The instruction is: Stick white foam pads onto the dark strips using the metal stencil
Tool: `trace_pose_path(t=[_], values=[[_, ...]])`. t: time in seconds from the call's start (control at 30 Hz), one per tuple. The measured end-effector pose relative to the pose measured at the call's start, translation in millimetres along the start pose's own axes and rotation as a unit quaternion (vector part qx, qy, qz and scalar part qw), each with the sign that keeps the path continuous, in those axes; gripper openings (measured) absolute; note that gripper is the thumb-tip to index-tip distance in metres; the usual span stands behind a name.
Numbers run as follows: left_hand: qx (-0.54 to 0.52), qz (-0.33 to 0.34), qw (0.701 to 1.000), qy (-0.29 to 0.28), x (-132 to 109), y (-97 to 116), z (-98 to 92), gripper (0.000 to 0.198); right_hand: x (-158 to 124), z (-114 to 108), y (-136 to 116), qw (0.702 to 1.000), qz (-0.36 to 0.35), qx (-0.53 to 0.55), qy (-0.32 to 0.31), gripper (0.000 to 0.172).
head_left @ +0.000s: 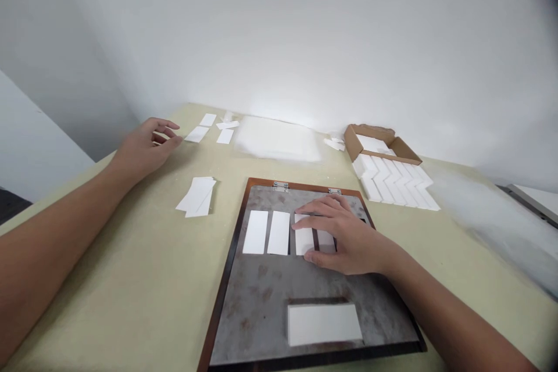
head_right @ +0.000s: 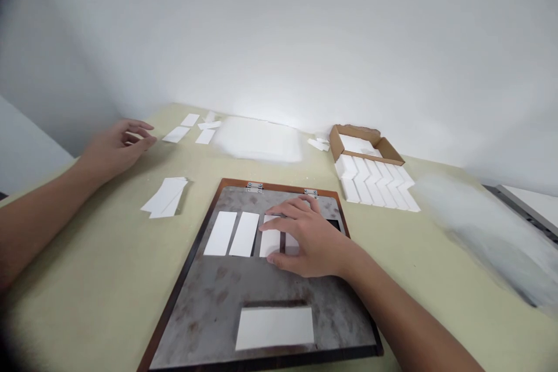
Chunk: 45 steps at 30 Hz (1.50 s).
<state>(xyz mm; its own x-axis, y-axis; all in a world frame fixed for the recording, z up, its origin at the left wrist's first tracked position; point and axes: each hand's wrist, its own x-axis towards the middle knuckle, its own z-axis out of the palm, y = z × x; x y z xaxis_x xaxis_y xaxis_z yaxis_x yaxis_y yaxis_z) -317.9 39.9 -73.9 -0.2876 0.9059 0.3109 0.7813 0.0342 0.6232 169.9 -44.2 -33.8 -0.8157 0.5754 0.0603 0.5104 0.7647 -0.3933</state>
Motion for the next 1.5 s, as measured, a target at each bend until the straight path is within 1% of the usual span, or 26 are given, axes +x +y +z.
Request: trace_pose_path(t=[0.13, 0.3, 0.43, 0.53, 0.6, 0.63, 0.7, 0.73, 0.77, 0.8, 0.83, 0.9, 0.97, 1.0, 1.07, 1.13, 1.23, 1.33, 1.4, 1.5], values=[[0.000, -0.003, 1.000, 0.004, 1, -1, 0.2, 0.042, 0, 0, 0, 1.000, 0.002, 0.003, -0.001, 0.042], [-0.001, -0.009, 1.000, 0.005, 1, 2, -0.5, 0.041, 0, 1, 0, 1.000, 0.008, 0.009, -0.003, 0.040], [0.003, -0.005, 1.000, 0.000, -2, 4, -1.6, 0.041, -1, 1, -1, 1.000, 0.012, 0.013, -0.003, 0.039], [0.013, 0.003, 1.000, 0.005, -2, 6, -4.5, 0.041, 0, 0, -2, 1.000, 0.009, 0.015, -0.001, 0.040], [0.023, 0.025, 0.999, 0.011, -3, 14, -8.4, 0.041, -1, -3, -2, 1.000, 0.007, 0.015, 0.004, 0.044], [0.029, 0.044, 0.998, 0.014, -6, 22, -10.5, 0.042, -2, -6, -1, 1.000, 0.007, 0.013, 0.011, 0.046], [0.039, 0.101, 0.994, 0.002, -16, 45, -13.5, 0.044, -6, -11, 3, 0.999, 0.012, 0.010, 0.035, 0.049], [0.041, 0.137, 0.990, -0.016, -25, 61, -13.5, 0.047, -10, -12, 5, 0.999, 0.016, 0.008, 0.051, 0.048], [0.040, 0.179, 0.981, -0.060, -36, 78, -12.1, 0.048, -14, -13, 9, 0.997, 0.022, 0.007, 0.069, 0.046], [0.040, 0.226, 0.967, -0.113, -49, 95, -9.2, 0.049, -19, -13, 13, 0.996, 0.030, 0.005, 0.087, 0.043], [0.047, 0.273, 0.946, -0.171, -64, 111, -4.8, 0.051, -24, -12, 18, 0.994, 0.038, 0.004, 0.107, 0.041], [0.071, 0.349, 0.896, -0.265, -93, 138, 6.7, 0.056, -34, -6, 29, 0.987, 0.060, 0.002, 0.146, 0.035], [0.088, 0.389, 0.864, -0.307, -116, 153, 18.4, 0.064, -42, 1, 39, 0.981, 0.078, 0.004, 0.177, 0.030], [0.096, 0.399, 0.855, -0.319, -123, 157, 23.1, 0.069, -45, 4, 44, 0.978, 0.085, 0.006, 0.188, 0.029], [0.110, 0.410, 0.843, -0.331, -131, 157, 28.6, 0.075, -49, 8, 52, 0.975, 0.092, 0.011, 0.202, 0.027], [0.127, 0.419, 0.837, -0.329, -130, 152, 29.4, 0.079, -50, 11, 57, 0.973, 0.094, 0.017, 0.210, 0.027], [0.141, 0.432, 0.835, -0.309, -126, 144, 27.4, 0.082, -50, 13, 60, 0.972, 0.096, 0.025, 0.211, 0.025], [0.134, 0.439, 0.837, -0.297, -125, 141, 26.9, 0.083, -48, 16, 60, 0.972, 0.098, 0.028, 0.210, 0.024], [0.124, 0.440, 0.839, -0.295, -128, 142, 27.1, 0.079, -48, 16, 60, 0.971, 0.104, 0.029, 0.215, 0.023], [0.114, 0.435, 0.841, -0.299, -132, 147, 25.8, 0.067, -49, 14, 63, 0.969, 0.115, 0.032, 0.217, 0.025]])
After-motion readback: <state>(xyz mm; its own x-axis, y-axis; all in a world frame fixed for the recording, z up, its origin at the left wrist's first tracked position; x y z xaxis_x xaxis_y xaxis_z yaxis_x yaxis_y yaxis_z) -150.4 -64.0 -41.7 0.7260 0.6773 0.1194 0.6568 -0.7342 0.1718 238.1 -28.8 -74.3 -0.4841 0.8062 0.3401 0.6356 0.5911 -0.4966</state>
